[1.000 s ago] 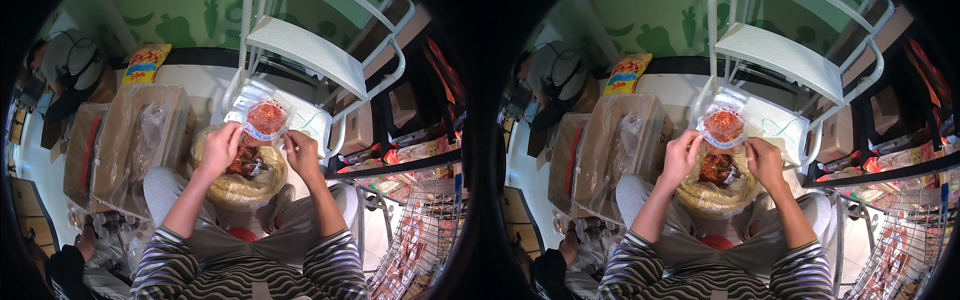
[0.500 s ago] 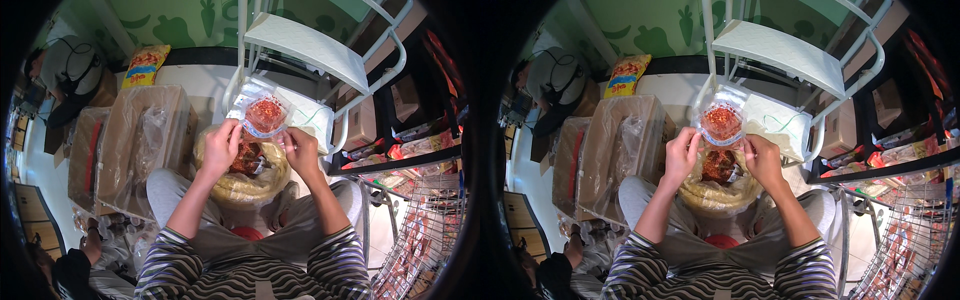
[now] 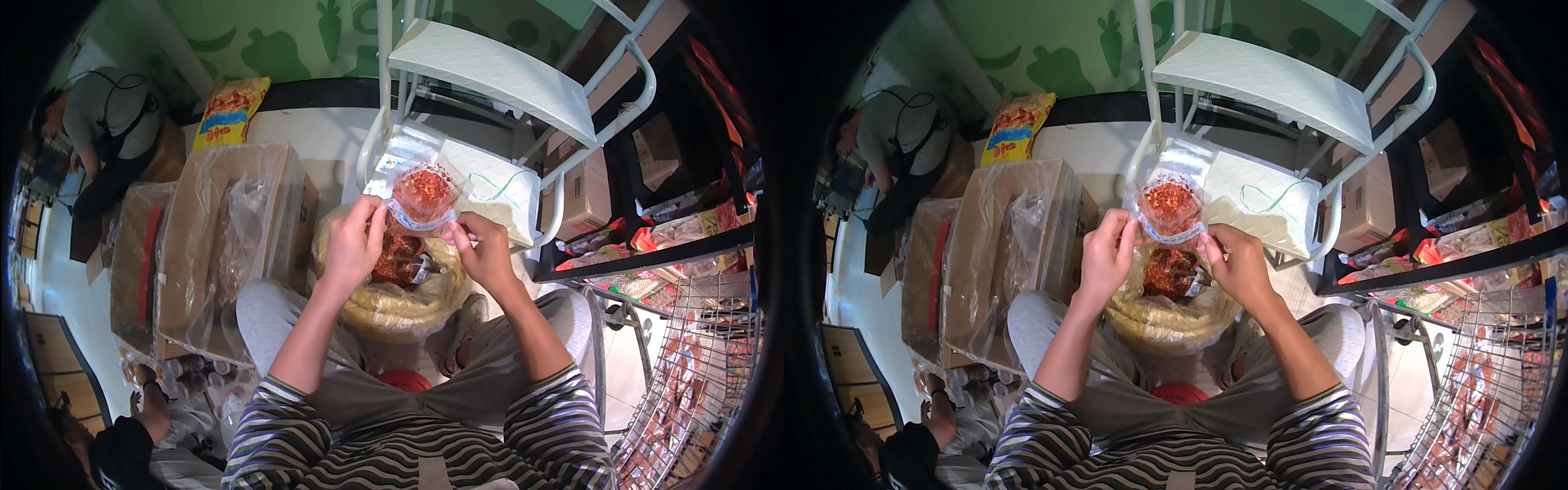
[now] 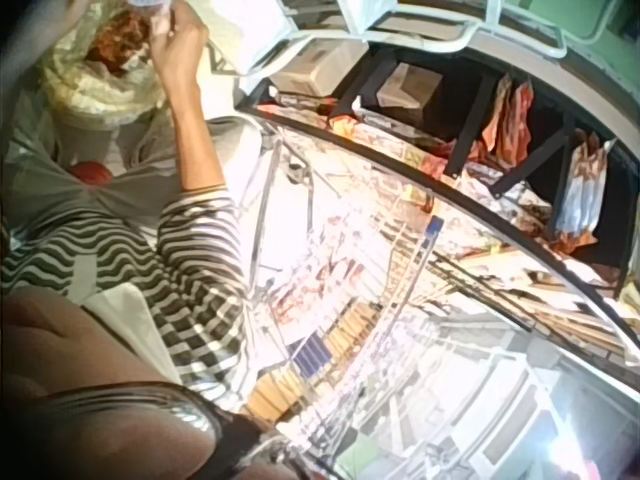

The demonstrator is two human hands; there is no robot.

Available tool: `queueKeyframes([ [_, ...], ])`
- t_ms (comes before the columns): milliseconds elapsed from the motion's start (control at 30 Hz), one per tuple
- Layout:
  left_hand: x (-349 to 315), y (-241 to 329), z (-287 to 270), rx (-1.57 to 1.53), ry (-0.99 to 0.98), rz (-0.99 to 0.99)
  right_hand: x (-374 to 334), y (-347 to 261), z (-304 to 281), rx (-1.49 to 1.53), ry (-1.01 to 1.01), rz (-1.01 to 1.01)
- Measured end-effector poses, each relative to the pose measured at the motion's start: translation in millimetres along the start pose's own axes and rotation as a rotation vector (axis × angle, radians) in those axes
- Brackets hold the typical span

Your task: The person fills a plastic bag with chili flakes by using a metal scoop to transfer the flakes from a large container, then seals the bag.

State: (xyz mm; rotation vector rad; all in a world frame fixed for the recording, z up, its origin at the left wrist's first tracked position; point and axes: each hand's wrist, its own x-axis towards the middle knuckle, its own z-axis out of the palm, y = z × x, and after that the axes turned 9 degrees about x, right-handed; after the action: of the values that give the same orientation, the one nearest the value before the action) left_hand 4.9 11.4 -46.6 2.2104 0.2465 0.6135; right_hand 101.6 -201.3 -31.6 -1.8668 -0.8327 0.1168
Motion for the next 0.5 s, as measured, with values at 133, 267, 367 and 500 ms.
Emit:
queueKeyframes([
  [133,-1,1,0,0.01,0.002,0.005,-1,-1,2,0.032,0.004,0.022],
  [267,-1,2,0,0.024,-0.01,-0.003,-2,1,3,0.034,-0.004,0.027],
  [367,-1,0,5,-0.029,0.051,0.026,-3,4,5,0.07,0.02,0.014],
  [500,0,-2,9,-0.081,0.105,0.052,-2,3,4,0.069,0.022,0.008],
])
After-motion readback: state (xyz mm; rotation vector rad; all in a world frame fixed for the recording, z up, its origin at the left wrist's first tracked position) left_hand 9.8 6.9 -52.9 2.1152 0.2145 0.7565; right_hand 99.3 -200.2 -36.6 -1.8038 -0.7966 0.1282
